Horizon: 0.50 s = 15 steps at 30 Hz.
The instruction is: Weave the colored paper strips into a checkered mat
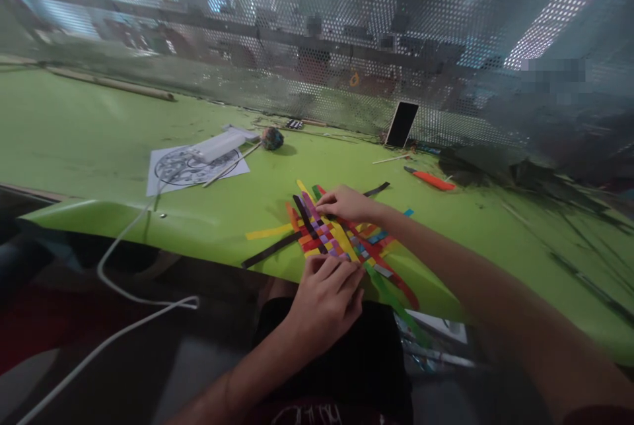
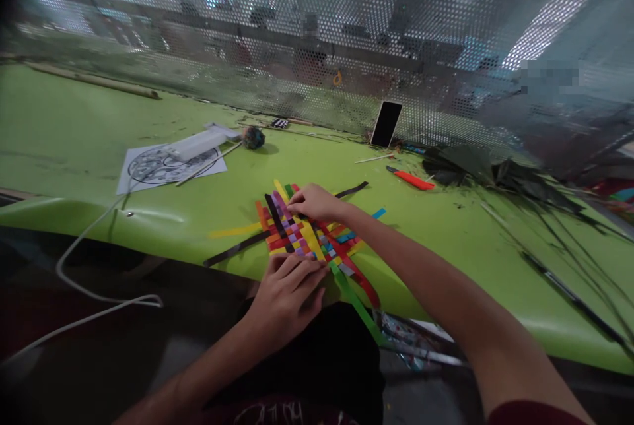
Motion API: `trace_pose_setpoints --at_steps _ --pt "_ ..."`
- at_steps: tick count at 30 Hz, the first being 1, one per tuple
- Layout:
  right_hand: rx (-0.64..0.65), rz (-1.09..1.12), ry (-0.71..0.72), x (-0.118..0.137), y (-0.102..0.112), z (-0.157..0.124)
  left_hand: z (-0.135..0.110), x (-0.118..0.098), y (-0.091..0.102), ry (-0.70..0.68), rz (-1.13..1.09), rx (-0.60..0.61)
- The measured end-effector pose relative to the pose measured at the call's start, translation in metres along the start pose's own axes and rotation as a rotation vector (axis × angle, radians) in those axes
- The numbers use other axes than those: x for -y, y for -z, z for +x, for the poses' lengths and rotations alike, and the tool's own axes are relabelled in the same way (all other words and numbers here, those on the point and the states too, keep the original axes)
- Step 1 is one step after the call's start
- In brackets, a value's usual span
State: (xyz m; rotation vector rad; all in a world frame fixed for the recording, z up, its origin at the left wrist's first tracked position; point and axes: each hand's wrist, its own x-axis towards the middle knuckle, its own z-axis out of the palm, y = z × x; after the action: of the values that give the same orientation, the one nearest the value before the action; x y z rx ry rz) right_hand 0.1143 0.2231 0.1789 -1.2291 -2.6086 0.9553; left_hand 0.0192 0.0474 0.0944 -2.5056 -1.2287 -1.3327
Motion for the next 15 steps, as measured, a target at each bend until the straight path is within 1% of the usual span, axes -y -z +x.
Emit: trace_pose_setpoints --at_steps 3,7,11,15 --pt "0.029 0.027 -0.015 0.0004 0.0007 0.0011 -0.0001 -0.0001 -0.0004 -0.005 0.002 -0.005" --pt "0.006 0.058 -0.023 0.0019 0.0002 0.001 -0.0005 -0.0012 0.0 -0.013 0.015 -0.007" --pt "0.002 0.026 -0.025 0.0024 -0.0014 0.0002 -0.0015 0.0002 -0.0001 -0.02 0.034 -0.004" --pt "-0.009 0.009 -0.001 0.0004 -0.0049 0.0019 -0.0025 0.0016 -0.0002 -0.058 0.056 0.001"
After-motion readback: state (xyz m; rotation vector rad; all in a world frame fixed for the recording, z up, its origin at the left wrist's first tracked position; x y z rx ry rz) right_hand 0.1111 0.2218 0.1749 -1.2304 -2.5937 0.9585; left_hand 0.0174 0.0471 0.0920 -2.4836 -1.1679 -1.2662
